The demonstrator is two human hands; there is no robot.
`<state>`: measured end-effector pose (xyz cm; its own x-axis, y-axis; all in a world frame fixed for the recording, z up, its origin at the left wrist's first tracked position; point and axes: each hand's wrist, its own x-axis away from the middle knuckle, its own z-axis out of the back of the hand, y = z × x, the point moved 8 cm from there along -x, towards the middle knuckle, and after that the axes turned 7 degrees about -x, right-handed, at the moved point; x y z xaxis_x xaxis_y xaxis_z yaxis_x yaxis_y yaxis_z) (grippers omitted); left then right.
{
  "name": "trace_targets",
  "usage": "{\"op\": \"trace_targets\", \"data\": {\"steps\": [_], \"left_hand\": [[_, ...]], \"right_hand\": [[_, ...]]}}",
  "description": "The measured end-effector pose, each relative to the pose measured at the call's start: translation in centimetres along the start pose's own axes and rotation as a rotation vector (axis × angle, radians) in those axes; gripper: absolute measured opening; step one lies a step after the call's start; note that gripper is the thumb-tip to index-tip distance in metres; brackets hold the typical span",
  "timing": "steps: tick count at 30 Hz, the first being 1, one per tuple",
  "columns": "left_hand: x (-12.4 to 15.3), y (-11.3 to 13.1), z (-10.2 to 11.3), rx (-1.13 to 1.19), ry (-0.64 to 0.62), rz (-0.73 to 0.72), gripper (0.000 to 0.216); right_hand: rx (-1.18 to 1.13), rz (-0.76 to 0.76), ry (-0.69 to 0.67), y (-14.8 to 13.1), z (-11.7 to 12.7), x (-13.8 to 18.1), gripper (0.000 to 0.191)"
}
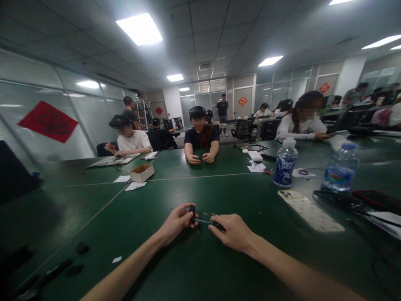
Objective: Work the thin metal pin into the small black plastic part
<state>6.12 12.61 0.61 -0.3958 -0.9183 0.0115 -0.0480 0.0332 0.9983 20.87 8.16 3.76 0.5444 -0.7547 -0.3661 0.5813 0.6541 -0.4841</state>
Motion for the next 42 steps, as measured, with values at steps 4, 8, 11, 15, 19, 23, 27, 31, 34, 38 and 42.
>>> {"op": "trace_targets", "data": {"steps": [4, 8, 11, 15, 19, 23, 27, 31, 34, 38, 42], "left_hand": [[0.16, 0.23, -0.17, 0.026, -0.011, 0.010, 0.045], [0.15, 0.09, -0.05, 0.014, -0.011, 0.022, 0.042], [0.07, 0.00, 0.00, 0.026, -0.015, 0.018, 0.042], [0.09, -0.01, 0.11, 0.061, -0.003, 0.016, 0.043], [0.24, 0.16, -0.06, 0.042, -0.025, 0.004, 0.044], [0.19, 0.09, 0.08, 0.000, -0.027, -0.013, 0.045], [0.00, -0.14, 0.23, -0.017, -0.037, -0.037, 0.045], [-0.01, -0.13, 0.60, -0.049, -0.005, -0.065, 0.046], [0.05, -0.19, 0.69, -0.045, 0.006, -0.057, 0.047], [0.05, -0.07, 0.56, -0.031, -0.006, -0.049, 0.046], [-0.07, 0.05, 0.38, -0.046, -0.010, -0.044, 0.045]], "right_hand": [[0.018, -0.017, 0.007, -0.05, 0.13, -0.01, 0.026], [0.011, -0.031, 0.004, -0.32, 0.34, -0.06, 0.026], [0.014, -0.039, 0.006, -0.49, 0.46, -0.12, 0.026], [0.028, -0.058, 0.008, -0.51, 0.47, -0.18, 0.025], [0.016, -0.038, 0.019, -0.59, 0.49, -0.23, 0.026], [0.019, -0.027, 0.016, -0.65, 0.46, -0.24, 0.026], [0.021, -0.025, 0.018, -0.75, 0.45, -0.22, 0.027], [0.057, -0.034, 0.030, -0.58, 0.39, -0.22, 0.026], [0.087, -0.036, 0.044, -0.39, 0.35, -0.21, 0.026], [0.092, -0.038, 0.033, -0.29, 0.26, -0.11, 0.027], [0.123, -0.045, 0.033, -0.14, 0.21, 0.00, 0.027]]}}
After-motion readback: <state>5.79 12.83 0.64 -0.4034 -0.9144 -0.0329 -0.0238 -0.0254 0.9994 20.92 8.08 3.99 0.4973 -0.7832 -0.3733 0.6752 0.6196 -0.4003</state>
